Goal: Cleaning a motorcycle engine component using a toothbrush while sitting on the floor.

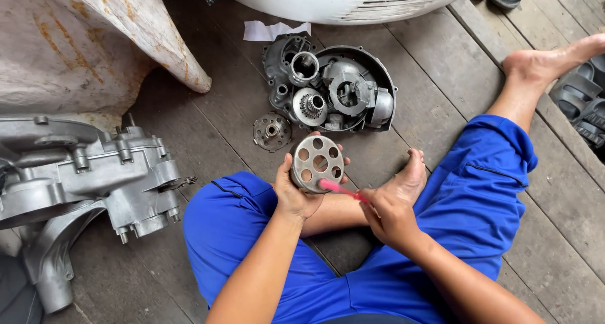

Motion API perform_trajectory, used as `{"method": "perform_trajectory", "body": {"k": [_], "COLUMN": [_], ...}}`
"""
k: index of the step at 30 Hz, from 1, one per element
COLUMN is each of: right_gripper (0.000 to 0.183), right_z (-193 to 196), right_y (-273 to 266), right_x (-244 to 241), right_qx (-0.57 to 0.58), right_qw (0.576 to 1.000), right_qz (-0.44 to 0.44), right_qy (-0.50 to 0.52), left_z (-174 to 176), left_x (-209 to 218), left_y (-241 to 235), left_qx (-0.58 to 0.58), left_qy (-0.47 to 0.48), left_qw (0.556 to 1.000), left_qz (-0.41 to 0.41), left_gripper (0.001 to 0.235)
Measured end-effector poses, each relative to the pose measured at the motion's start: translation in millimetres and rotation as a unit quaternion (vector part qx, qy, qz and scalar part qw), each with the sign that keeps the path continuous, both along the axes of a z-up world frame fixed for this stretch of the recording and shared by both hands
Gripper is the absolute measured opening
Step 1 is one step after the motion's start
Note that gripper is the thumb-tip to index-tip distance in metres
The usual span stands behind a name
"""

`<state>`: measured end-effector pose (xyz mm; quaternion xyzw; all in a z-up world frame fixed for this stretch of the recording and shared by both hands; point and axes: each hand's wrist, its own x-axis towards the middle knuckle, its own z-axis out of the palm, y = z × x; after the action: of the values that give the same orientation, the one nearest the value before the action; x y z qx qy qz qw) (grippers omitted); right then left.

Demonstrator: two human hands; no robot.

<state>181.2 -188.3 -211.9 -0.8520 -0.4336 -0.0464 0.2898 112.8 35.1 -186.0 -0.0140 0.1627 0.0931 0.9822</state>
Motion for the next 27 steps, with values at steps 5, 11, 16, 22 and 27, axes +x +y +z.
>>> {"method": "perform_trajectory", "body": {"k": [5, 11, 16, 22, 27], "right_gripper": [0.022, 0.022, 0.023, 0.023, 0.017], "right_z": [17, -1, 3, 9, 27], "right_y": [3, -2, 0, 3, 15], "right_x": [24, 21, -2, 20, 8], "right_qx": [0.044, 0.027, 0.018, 0.033, 0.043], "right_qw": [0.999, 0.997, 0.998, 0.998, 0.996], "right_qz": [0.011, 0.045, 0.045, 0.032, 0.073], "right_qy": [-0.003, 0.047, 0.038, 0.030, 0.025], "left_z": [-8, -28, -7, -4, -1], "left_x": [1, 3, 2, -3, -4], "left_y": [2, 3, 2, 2, 7], "left_qx": [0.012, 0.066, 0.084, 0.078, 0.095], "left_qy": [-0.016, -0.026, -0.033, -0.046, -0.052], "left_qw": [1.000, 0.997, 0.996, 0.996, 0.994], "left_qz": [-0.005, 0.005, 0.007, -0.011, -0.015], "left_gripper": [0.082, 0.083, 0.088, 0.095, 0.095]}}
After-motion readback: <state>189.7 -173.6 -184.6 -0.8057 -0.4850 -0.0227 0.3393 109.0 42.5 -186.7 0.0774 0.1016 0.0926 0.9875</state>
